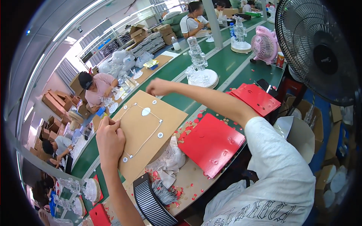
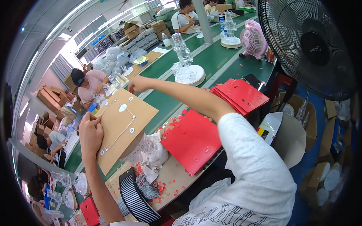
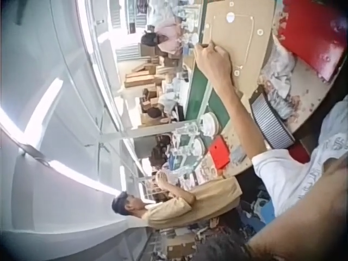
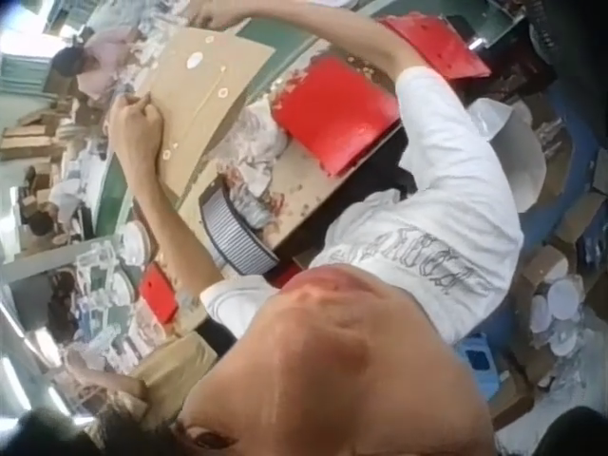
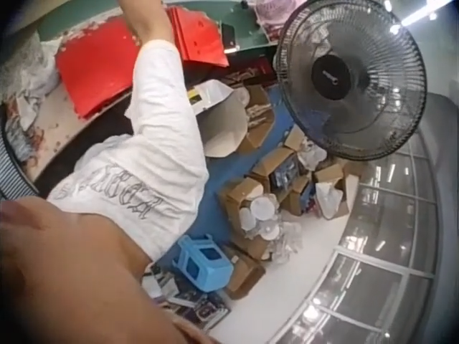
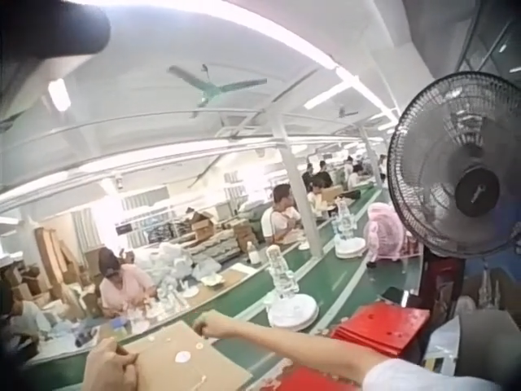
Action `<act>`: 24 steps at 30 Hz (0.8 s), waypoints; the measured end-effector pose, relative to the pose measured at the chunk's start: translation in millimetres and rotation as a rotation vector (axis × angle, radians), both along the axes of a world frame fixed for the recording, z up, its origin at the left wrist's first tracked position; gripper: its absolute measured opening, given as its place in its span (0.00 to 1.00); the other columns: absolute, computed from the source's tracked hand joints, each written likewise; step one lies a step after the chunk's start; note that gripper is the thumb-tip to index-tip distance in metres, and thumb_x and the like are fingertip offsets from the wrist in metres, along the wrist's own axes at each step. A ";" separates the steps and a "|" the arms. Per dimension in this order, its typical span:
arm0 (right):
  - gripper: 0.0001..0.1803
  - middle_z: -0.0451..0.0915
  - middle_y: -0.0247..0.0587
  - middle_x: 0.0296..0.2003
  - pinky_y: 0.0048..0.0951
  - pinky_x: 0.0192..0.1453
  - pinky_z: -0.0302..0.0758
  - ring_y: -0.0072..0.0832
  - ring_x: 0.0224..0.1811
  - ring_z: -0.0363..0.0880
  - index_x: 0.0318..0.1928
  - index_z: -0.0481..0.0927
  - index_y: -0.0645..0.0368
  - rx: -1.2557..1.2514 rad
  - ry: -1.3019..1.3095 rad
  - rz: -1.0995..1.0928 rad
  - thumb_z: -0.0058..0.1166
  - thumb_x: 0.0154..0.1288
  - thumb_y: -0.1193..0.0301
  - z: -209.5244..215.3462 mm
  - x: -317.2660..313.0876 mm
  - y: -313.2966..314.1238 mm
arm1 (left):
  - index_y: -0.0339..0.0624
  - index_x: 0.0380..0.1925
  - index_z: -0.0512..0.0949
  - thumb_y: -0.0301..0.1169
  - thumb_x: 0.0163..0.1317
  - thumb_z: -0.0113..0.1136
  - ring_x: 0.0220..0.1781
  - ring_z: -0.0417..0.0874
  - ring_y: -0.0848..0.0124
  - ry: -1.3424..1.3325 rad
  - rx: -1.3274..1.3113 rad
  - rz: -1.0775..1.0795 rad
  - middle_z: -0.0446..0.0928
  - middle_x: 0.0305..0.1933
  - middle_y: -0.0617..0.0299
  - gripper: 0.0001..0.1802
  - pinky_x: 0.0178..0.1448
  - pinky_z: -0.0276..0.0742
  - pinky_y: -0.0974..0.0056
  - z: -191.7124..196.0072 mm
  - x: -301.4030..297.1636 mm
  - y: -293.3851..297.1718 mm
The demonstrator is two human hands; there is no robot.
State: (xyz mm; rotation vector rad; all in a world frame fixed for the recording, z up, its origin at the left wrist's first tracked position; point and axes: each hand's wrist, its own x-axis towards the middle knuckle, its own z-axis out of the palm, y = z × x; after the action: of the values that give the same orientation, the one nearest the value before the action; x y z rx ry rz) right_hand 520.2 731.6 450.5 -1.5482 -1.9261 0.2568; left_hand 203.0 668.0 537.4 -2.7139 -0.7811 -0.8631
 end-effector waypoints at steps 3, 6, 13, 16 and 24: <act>0.15 0.86 0.44 0.32 0.33 0.42 0.77 0.32 0.33 0.83 0.42 0.85 0.58 0.042 0.146 0.150 0.59 0.53 0.68 -48.8 -12.0 -51.1 | 0.29 0.32 0.83 0.21 0.53 0.53 0.39 0.79 0.55 -0.019 0.030 -0.031 0.74 0.33 0.48 0.11 0.45 0.75 0.55 -3.5 1.6 7.6; 0.24 0.83 0.45 0.45 0.31 0.47 0.77 0.30 0.47 0.80 0.51 0.80 0.59 -0.081 0.136 0.303 0.65 0.54 0.63 -74.0 -19.5 -96.7 | 0.27 0.25 0.80 0.22 0.54 0.53 0.39 0.78 0.52 -0.013 0.064 -0.061 0.74 0.32 0.45 0.09 0.45 0.74 0.53 1.1 12.8 10.6; 0.40 0.65 0.48 0.67 0.38 0.70 0.65 0.36 0.70 0.62 0.68 0.62 0.59 -0.045 0.399 0.351 0.65 0.56 0.71 -97.4 -86.7 -99.2 | 0.30 0.24 0.82 0.27 0.53 0.53 0.37 0.79 0.46 -0.047 0.121 -0.073 0.76 0.31 0.41 0.11 0.46 0.75 0.50 -3.8 11.8 44.3; 0.32 0.68 0.48 0.66 0.35 0.69 0.65 0.35 0.68 0.66 0.65 0.67 0.62 -0.040 0.437 0.337 0.61 0.60 0.72 -110.9 -91.5 -84.1 | 0.36 0.33 0.85 0.28 0.53 0.53 0.40 0.81 0.48 -0.089 0.056 -0.039 0.79 0.36 0.42 0.13 0.51 0.75 0.54 -6.3 15.5 50.1; 0.23 0.79 0.35 0.50 0.26 0.54 0.75 0.22 0.51 0.77 0.58 0.73 0.63 0.050 1.012 0.134 0.57 0.61 0.76 -70.4 -144.9 -93.4 | 0.34 0.40 0.84 0.21 0.59 0.50 0.37 0.77 0.76 -1.342 -0.204 -0.227 0.80 0.35 0.64 0.14 0.45 0.71 0.72 13.6 -85.3 54.3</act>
State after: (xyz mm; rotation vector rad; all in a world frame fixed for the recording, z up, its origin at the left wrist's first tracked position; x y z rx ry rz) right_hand 375.3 638.2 380.1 -0.9385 -1.1925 0.8516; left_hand 117.7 722.3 551.0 -2.0470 -0.7035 -2.8245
